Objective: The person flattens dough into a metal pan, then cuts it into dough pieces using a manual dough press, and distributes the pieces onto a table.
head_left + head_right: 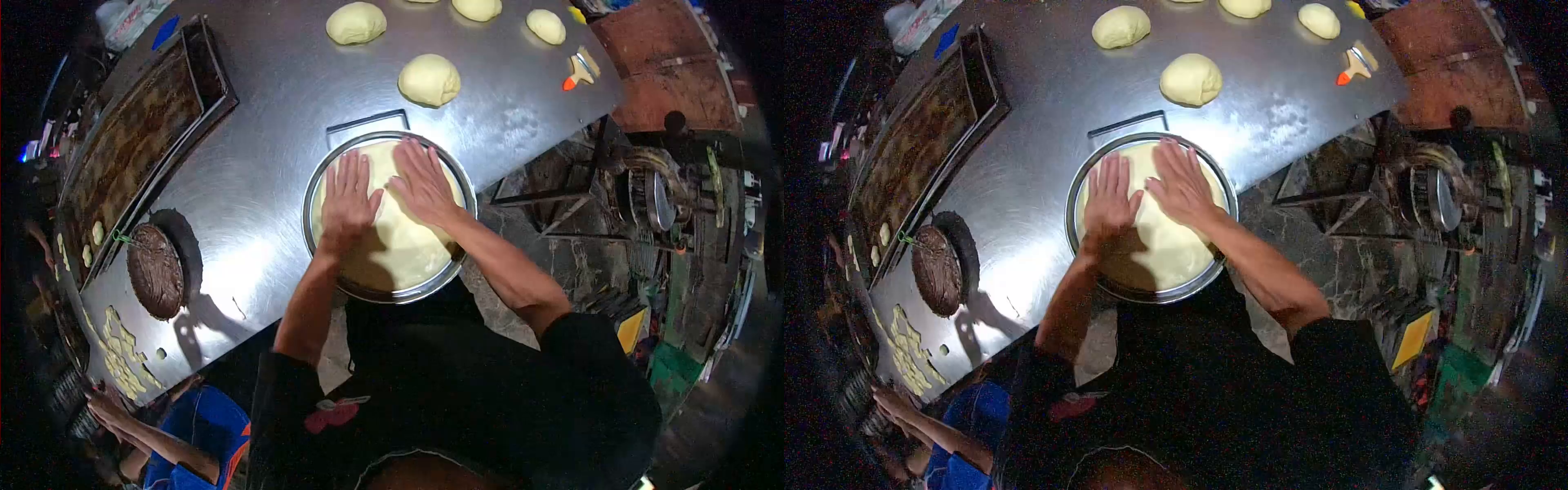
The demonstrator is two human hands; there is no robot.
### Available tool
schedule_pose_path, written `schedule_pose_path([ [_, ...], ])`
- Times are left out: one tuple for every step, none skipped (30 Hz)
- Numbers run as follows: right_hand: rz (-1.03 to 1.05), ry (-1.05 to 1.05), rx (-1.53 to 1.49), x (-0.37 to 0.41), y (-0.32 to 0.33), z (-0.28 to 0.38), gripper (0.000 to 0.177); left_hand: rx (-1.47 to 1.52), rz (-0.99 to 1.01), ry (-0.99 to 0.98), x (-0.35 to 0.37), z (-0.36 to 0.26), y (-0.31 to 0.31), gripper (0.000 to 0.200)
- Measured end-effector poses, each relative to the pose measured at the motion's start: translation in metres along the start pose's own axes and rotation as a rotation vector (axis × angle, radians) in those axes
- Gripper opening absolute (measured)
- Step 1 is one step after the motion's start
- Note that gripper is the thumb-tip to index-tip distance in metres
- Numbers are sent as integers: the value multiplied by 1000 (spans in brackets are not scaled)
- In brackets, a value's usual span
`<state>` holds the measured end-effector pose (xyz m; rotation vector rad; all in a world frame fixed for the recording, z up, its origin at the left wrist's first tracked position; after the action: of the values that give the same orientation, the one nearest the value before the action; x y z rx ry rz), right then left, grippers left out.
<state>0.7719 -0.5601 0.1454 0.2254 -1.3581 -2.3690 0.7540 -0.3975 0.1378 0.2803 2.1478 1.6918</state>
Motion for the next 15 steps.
schedule_pose_path([
  [12, 4, -8, 4, -2, -2, 66, -14, -34, 111, 13, -3, 5, 64],
  [41, 82, 71, 5, -5, -3, 65, -41, -55, 128, 18, -6, 8, 63],
  [56, 173, 162, -4, -6, -6, 64, -52, -68, 135, 18, -9, 11, 63],
  [49, 268, 115, -18, 0, 0, 59, -46, 42, 254, 23, -12, 15, 63],
  [235, 170, -153, -26, 8, -4, 58, -45, 161, 360, 31, -12, 20, 63],
  [127, 109, -178, -24, 18, 2, 55, -96, 338, 363, 23, -10, 20, 64],
  [32, 45, -205, -13, 24, 10, 53, -101, 323, 361, 14, -3, 11, 64],
  [21, 22, 27, -5, 12, 5, 55, -68, 192, 147, 5, -2, -4, 65],
  [27, 21, 24, -6, 4, -2, 55, -32, 69, -66, -1, -2, -14, 66],
  [10, 38, 106, -2, -1, -1, 58, -56, 53, -42, -2, 0, -9, 69],
  [-20, 68, 197, -6, -2, -2, 60, -60, 43, 17, -1, 0, -7, 71],
  [40, 25, 118, -10, -3, -8, 65, -107, 5, 87, -5, 2, -3, 71],
  [53, 18, 116, -5, -6, -8, 65, -140, -9, 161, 7, -4, -1, 71],
  [38, 73, 178, -1, -8, -6, 65, -130, 0, 158, 17, -10, 0, 71],
  [9, 133, 245, -5, -8, -7, 65, -132, -37, 230, 22, -9, 1, 67],
])
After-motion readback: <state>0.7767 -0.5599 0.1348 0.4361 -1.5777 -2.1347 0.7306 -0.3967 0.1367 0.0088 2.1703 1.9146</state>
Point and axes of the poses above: each hand's wrist, its own x-axis away from the middle knuckle, its own y-axis out of the back of the hand, z = x × y, the point moved 3 cm from there along -x, towards the middle knuckle, and after that the axes turned 1 degree about z, right-handed, at the moved point
